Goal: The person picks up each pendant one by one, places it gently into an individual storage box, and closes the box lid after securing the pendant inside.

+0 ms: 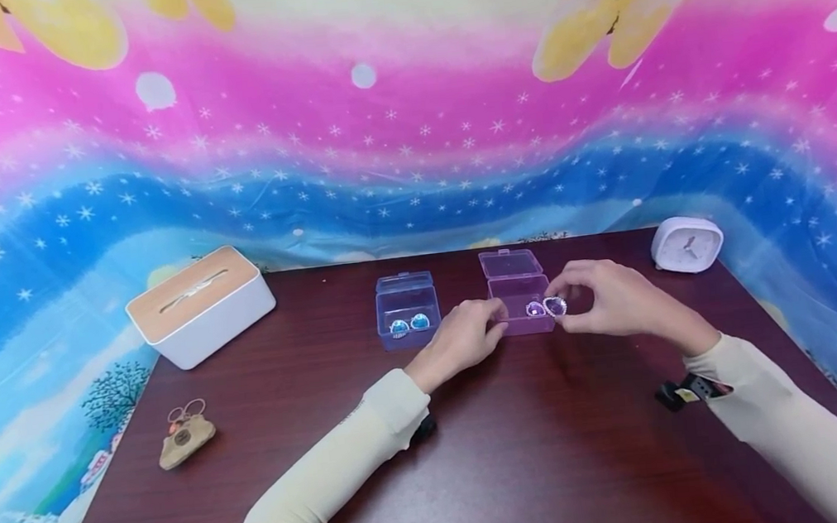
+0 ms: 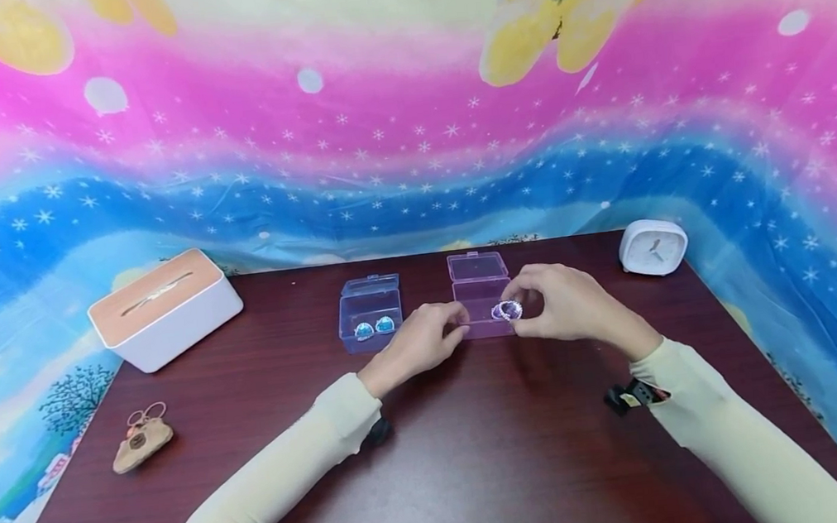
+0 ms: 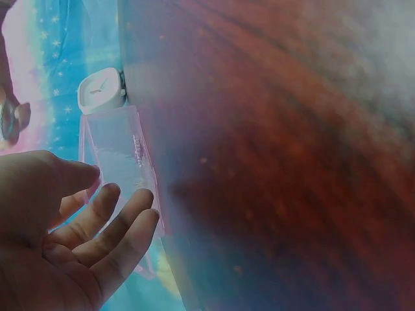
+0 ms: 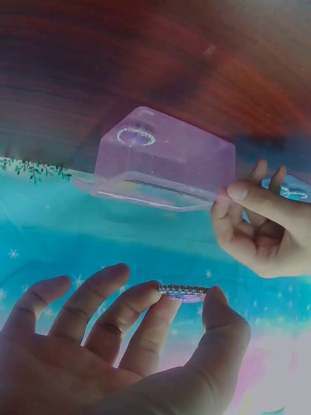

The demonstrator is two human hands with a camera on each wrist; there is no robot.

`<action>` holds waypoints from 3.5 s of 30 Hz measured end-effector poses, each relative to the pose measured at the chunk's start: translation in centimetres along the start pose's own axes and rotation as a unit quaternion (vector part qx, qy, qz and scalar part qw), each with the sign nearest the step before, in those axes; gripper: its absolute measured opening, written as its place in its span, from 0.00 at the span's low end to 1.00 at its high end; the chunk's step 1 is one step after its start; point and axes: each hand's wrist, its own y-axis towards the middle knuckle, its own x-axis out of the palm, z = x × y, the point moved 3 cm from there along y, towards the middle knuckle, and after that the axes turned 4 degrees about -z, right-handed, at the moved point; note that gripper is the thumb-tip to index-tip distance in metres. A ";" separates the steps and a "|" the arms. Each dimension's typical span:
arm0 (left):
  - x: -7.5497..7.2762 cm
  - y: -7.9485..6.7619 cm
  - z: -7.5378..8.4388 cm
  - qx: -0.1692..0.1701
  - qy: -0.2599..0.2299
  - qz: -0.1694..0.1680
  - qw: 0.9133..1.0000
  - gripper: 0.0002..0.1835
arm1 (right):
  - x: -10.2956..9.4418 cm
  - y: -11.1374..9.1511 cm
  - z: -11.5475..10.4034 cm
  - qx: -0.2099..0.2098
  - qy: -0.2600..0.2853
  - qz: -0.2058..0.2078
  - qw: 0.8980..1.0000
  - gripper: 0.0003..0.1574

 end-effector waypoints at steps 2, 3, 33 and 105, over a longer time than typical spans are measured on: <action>-0.1 0.1 0.0 0.002 -0.001 0.001 1.000 0.06 | -0.1 0.6 0.3 0.005 0.000 -0.005 1.000 0.19; -0.1 0.1 0.1 0.002 -0.002 0.001 1.000 0.06 | 0.0 0.9 0.4 0.007 0.000 -0.007 1.000 0.19; -0.4 0.0 -0.1 0.026 0.028 0.011 0.999 0.04 | 4.5 6.5 3.0 0.021 -0.006 -0.049 0.999 0.21; -0.6 0.0 0.3 -0.004 0.058 0.007 0.998 0.04 | 7.9 7.0 9.6 0.237 0.382 -0.025 0.893 0.35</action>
